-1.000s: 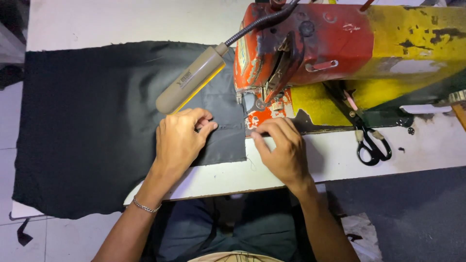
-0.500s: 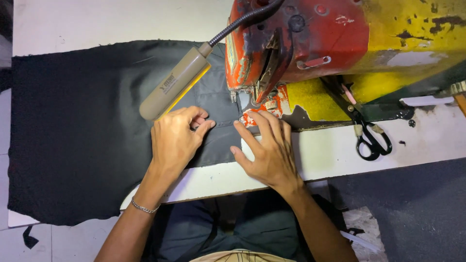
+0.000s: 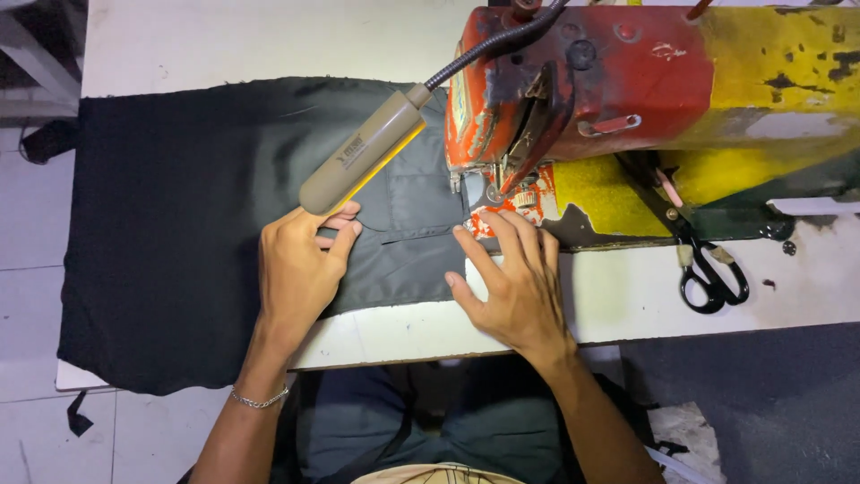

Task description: Cutting black fabric with scissors and then folding and aligning green fabric pieces on a workbench using a ruler as a guide.

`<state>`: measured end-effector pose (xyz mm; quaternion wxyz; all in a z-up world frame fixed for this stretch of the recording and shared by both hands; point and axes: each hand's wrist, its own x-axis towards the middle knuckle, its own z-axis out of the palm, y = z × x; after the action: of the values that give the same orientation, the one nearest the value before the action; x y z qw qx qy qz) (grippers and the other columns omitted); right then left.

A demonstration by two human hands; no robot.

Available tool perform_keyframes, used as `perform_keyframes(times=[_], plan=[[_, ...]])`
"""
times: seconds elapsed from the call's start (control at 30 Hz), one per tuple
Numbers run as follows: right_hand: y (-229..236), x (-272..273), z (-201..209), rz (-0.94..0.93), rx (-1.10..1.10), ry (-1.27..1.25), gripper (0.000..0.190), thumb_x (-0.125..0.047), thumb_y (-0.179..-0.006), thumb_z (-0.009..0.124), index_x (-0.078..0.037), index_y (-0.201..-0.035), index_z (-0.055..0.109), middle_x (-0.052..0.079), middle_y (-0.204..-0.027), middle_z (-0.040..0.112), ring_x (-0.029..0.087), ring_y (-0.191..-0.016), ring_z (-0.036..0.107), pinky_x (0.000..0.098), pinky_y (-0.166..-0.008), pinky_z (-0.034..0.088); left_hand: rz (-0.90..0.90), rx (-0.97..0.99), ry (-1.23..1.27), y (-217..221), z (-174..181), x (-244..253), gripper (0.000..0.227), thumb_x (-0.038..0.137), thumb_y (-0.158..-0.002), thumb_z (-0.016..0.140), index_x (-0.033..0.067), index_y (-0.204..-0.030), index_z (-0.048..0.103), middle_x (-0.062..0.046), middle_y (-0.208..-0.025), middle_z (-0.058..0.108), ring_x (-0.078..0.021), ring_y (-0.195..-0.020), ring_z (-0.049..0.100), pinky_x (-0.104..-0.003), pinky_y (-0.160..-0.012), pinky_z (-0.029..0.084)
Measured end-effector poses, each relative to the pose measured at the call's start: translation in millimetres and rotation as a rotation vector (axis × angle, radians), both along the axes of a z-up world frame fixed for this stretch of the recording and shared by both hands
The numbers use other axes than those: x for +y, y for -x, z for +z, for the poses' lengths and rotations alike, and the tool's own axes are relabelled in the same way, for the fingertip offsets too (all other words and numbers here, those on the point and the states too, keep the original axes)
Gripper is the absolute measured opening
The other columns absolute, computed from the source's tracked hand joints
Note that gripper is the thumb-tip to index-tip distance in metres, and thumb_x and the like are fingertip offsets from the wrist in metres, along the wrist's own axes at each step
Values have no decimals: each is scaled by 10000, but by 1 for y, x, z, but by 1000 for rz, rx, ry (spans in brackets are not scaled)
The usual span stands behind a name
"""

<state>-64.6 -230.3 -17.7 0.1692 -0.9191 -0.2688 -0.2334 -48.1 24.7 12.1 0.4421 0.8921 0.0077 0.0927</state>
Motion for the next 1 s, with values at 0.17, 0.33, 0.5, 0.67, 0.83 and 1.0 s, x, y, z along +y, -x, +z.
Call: perform_keyframes(times=[0.17, 0.33, 0.5, 0.67, 0.83, 1.0], plan=[[0, -1, 1, -3, 58, 0, 445, -403, -957, 615, -131, -1300, 698, 203, -1284, 596, 417, -1293, 522, 562, -982, 378, -94, -138, -241, 7, -1, 3, 306, 144, -823, 843, 168, -1123, 789, -119, -900, 721, -284, -792, 724, -374, -621, 632], [0, -1, 1, 6, 91, -15, 454, -403, -950, 623, -125, -1303, 690, 210, -1290, 585, 428, -1304, 504, 573, -991, 365, -232, -193, -386, 4, -3, -12, 154, 204, -903, 767, 218, -1053, 798, -12, -992, 712, -274, -910, 700, -394, -747, 601], [-1, -3, -3, 1, 105, -62, 555, -403, -934, 647, -107, -1403, 617, 199, -1289, 573, 412, -1298, 502, 566, -1017, 353, -185, -27, -317, -8, -3, -12, 133, 282, -1000, 652, 218, -1002, 769, -34, -896, 720, -361, -819, 707, -505, -680, 585], [-1, -2, -2, 5, 111, -76, 577, -417, -941, 651, -72, -1402, 604, 205, -1294, 572, 404, -1304, 491, 564, -1027, 341, -99, 294, -388, -20, 1, -15, 243, 383, -948, 625, 182, -867, 734, -36, -723, 698, -379, -778, 736, -506, -707, 568], [-1, 0, 2, 2, 128, -101, 594, -402, -937, 662, -52, -1412, 596, 208, -1288, 576, 405, -1294, 496, 568, -1029, 338, -99, 363, -399, -24, 10, -17, 235, 361, -927, 629, 166, -845, 732, -43, -717, 712, -390, -778, 743, -502, -720, 569], [-13, -4, -1, -11, 130, -162, 544, -341, -917, 719, -66, -1378, 630, 155, -1228, 587, 373, -1203, 542, 538, -967, 382, -118, 288, -313, -19, 10, -16, 177, 286, -926, 657, 145, -882, 754, -78, -762, 688, -378, -808, 725, -515, -729, 565]])
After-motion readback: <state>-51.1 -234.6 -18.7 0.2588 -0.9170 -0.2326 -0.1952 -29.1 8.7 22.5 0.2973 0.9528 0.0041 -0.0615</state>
